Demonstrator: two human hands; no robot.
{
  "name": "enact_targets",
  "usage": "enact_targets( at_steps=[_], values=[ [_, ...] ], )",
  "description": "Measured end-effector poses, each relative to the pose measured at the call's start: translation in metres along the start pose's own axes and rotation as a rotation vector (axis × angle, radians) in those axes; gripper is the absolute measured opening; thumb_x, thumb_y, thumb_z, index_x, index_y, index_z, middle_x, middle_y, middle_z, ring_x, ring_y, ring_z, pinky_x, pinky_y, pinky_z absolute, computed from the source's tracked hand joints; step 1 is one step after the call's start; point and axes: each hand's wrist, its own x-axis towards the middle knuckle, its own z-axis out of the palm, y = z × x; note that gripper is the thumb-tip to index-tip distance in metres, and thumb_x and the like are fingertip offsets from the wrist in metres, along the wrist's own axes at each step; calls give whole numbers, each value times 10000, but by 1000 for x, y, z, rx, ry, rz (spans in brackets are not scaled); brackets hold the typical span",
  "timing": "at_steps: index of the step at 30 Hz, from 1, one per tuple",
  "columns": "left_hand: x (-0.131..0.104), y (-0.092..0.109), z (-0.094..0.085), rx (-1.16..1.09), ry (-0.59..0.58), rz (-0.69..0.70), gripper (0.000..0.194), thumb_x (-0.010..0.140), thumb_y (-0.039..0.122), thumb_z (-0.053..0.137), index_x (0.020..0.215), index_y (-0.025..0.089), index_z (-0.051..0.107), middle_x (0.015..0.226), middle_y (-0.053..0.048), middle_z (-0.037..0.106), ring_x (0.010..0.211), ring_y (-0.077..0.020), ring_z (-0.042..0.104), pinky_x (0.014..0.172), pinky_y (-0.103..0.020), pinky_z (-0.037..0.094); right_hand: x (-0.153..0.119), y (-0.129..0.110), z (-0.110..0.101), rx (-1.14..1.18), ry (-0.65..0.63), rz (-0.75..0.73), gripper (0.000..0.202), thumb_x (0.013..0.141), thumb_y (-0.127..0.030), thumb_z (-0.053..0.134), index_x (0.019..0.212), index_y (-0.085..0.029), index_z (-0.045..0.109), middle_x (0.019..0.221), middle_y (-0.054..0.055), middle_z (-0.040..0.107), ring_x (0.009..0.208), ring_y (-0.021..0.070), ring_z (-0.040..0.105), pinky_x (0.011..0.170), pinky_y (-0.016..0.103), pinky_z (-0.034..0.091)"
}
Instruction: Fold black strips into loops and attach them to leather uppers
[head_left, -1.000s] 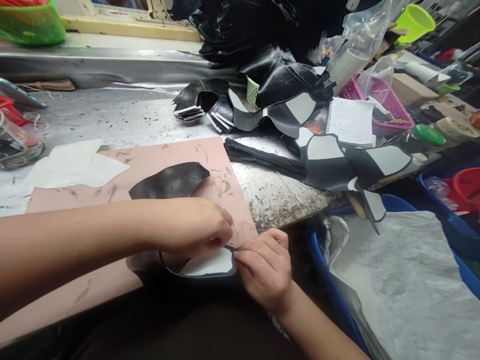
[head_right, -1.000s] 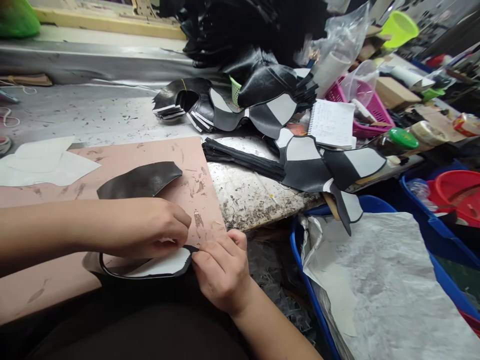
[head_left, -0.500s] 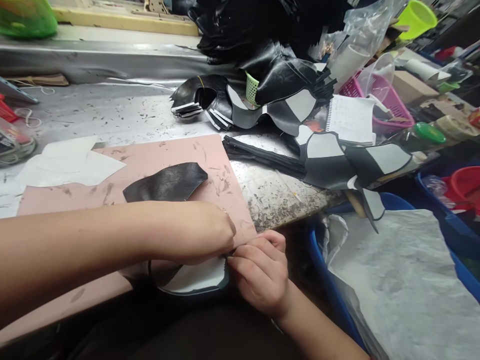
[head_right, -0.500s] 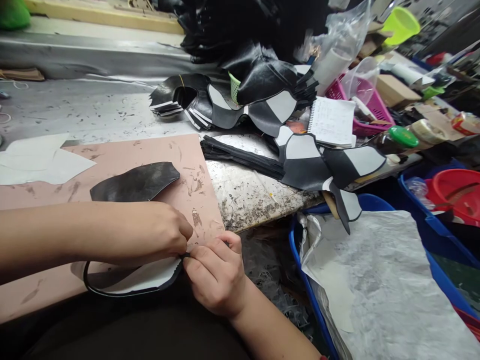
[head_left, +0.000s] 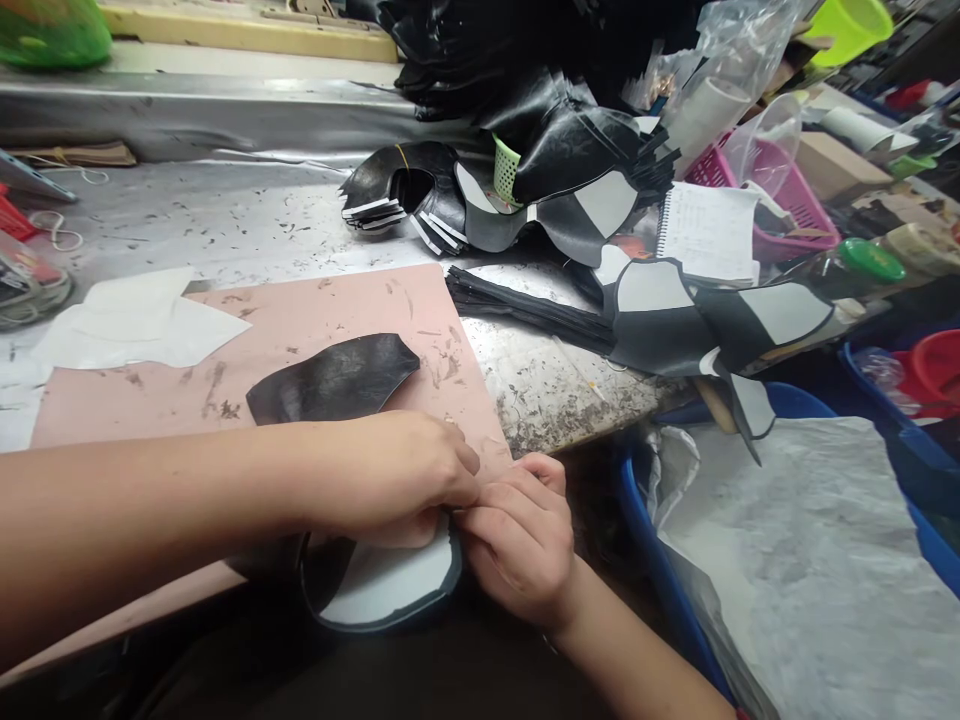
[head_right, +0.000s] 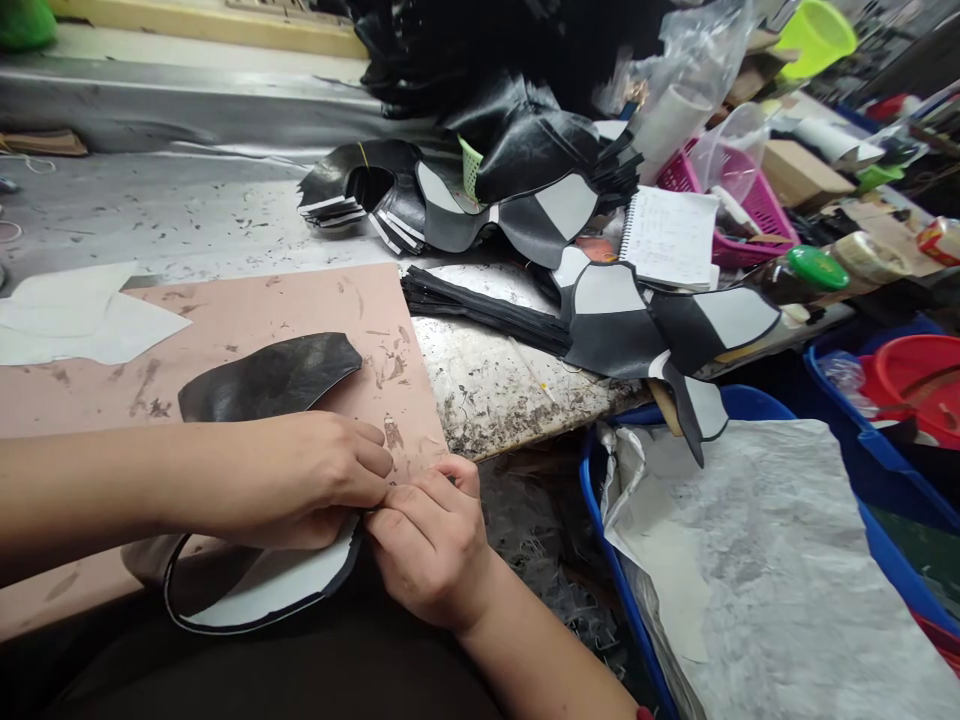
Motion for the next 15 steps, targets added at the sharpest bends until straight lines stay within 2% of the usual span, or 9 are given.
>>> enact_targets(
  at_steps=[4,7,11,13,14,15],
  values=[
    [-1,-3,2,-58,41,20,227,555,-34,511,567,191,539,629,-9,601,621,-152,513,589,-244,391,-2,-1,1,29,13,59,116,740,-70,519,698,-176,540,684,-3,653,614,123,544,696,344,363],
    [-4,-1,-1,-92,52,-11,231,601,-39,522,564,186,553,635,-5,610,595,-135,513,584,-229,380,-2,-4,2,48,17,104,124,738,-65,517,687,-178,522,729,-3,661,659,129,557,734,360,361],
    [-12,7,-6,-105,-14,-78,208,625,-9,524,634,180,609,637,-16,609,552,-135,503,540,-229,377,-1,-8,2,82,-21,88,143,741,-41,495,679,-170,490,745,-10,673,669,113,581,767,362,351],
    [-16,10,-11,-132,-71,-138,160,641,42,539,599,177,614,595,-17,599,511,-131,494,506,-229,375,0,-7,2,103,-42,72,148,732,-34,479,670,-169,469,753,-7,674,670,110,588,779,365,348],
    [-18,10,-14,-143,-37,-202,143,660,103,567,542,178,601,548,-13,585,477,-124,482,488,-228,370,0,-6,2,119,-58,75,147,721,-34,476,668,-169,461,753,-7,671,668,112,589,791,372,348],
    [-21,9,-19,-145,46,-271,192,670,189,603,479,178,580,499,-7,566,442,-115,467,472,-226,365,1,-3,1,138,-77,94,142,708,-36,475,670,-171,459,744,-8,664,658,112,586,807,380,348]
  ],
)
